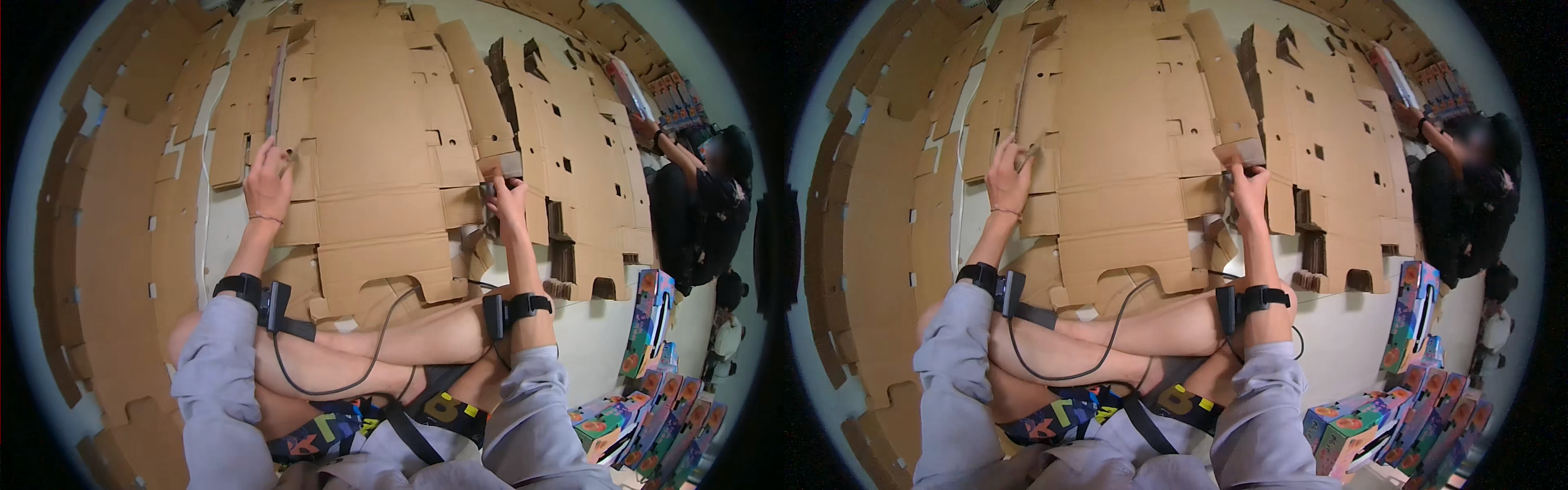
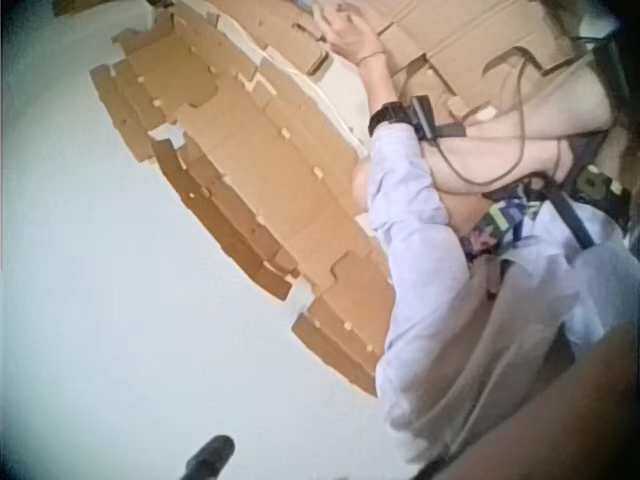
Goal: The recorder is assembling and organizing cardboard components, likely for retail packaging.
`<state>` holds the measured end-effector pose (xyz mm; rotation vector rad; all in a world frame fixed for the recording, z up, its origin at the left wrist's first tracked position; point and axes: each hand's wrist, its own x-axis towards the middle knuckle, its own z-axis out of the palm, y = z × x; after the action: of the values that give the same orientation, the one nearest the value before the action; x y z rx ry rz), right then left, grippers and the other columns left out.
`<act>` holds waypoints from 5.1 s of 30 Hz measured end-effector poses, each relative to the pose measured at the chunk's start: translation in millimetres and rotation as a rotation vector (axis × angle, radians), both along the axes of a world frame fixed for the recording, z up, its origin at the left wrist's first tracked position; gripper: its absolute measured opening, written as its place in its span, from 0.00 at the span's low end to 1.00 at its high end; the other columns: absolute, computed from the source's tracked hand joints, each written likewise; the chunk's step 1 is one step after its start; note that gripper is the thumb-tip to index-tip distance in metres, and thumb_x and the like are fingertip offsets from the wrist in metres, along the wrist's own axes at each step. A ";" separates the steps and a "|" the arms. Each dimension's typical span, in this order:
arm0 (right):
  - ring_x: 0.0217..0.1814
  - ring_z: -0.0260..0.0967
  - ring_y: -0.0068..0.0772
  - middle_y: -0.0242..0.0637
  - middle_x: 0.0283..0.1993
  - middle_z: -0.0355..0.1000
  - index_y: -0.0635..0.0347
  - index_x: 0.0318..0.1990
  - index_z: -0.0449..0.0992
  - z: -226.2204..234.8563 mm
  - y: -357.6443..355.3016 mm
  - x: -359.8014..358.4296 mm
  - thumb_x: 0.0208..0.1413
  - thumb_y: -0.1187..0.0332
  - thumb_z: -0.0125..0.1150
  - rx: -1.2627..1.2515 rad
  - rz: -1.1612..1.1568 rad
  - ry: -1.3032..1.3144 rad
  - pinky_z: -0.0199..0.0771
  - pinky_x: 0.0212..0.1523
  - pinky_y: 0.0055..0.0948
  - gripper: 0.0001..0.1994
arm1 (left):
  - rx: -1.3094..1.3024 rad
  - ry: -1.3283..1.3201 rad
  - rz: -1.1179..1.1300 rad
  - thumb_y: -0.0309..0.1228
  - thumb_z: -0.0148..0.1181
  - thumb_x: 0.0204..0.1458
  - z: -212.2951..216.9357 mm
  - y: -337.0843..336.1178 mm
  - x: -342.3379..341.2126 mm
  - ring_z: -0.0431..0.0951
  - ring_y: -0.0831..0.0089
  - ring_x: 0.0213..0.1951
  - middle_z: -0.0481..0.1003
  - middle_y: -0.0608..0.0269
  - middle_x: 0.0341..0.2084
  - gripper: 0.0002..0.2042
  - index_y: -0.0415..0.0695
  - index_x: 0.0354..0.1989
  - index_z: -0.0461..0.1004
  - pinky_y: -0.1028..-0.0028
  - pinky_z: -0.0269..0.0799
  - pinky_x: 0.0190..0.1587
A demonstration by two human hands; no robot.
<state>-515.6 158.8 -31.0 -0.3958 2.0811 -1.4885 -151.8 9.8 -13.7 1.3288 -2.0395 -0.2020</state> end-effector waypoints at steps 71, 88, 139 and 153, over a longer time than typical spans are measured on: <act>0.60 0.48 0.51 0.48 0.60 0.52 0.61 0.57 0.59 -54.0 -34.1 68.6 0.48 0.66 0.58 -0.028 0.352 1.082 0.51 0.59 0.43 0.27 | 0.570 -0.782 0.234 0.45 0.65 0.38 9.1 -54.5 -37.3 0.66 0.46 0.50 0.54 0.33 0.52 0.46 0.51 0.65 0.43 0.64 0.70 0.47; 0.52 0.58 0.40 0.46 0.52 0.62 0.65 0.53 0.63 -39.4 -40.8 46.2 0.56 0.56 0.45 -0.196 0.213 0.457 0.58 0.52 0.35 0.23 | 0.404 -0.020 0.034 0.45 0.56 0.44 -47.4 -80.4 89.6 0.75 0.49 0.35 0.70 0.42 0.39 0.36 0.48 0.62 0.50 0.59 0.72 0.39; 0.32 0.65 0.19 0.31 0.32 0.73 0.66 0.34 0.76 6.0 11.8 96.7 0.53 0.59 0.58 -0.052 0.772 0.083 0.63 0.35 0.21 0.16 | 0.690 0.681 -0.107 0.41 0.62 0.46 -38.9 74.3 4.4 0.74 0.71 0.35 0.76 0.54 0.32 0.19 0.37 0.39 0.72 0.72 0.68 0.41; 0.26 0.60 0.16 0.27 0.24 0.69 0.60 0.28 0.76 -11.6 0.2 100.9 0.55 0.52 0.54 -0.164 0.632 -0.088 0.57 0.28 0.19 0.19 | 0.270 0.179 0.486 0.54 0.72 0.21 2.1 71.6 -7.0 0.48 0.60 0.64 0.45 0.50 0.63 0.57 0.54 0.64 0.44 0.51 0.40 0.61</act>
<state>-414.7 159.0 -42.6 -0.9320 1.5560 -1.2540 -158.9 81.4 -11.6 1.8573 -1.5256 -0.3680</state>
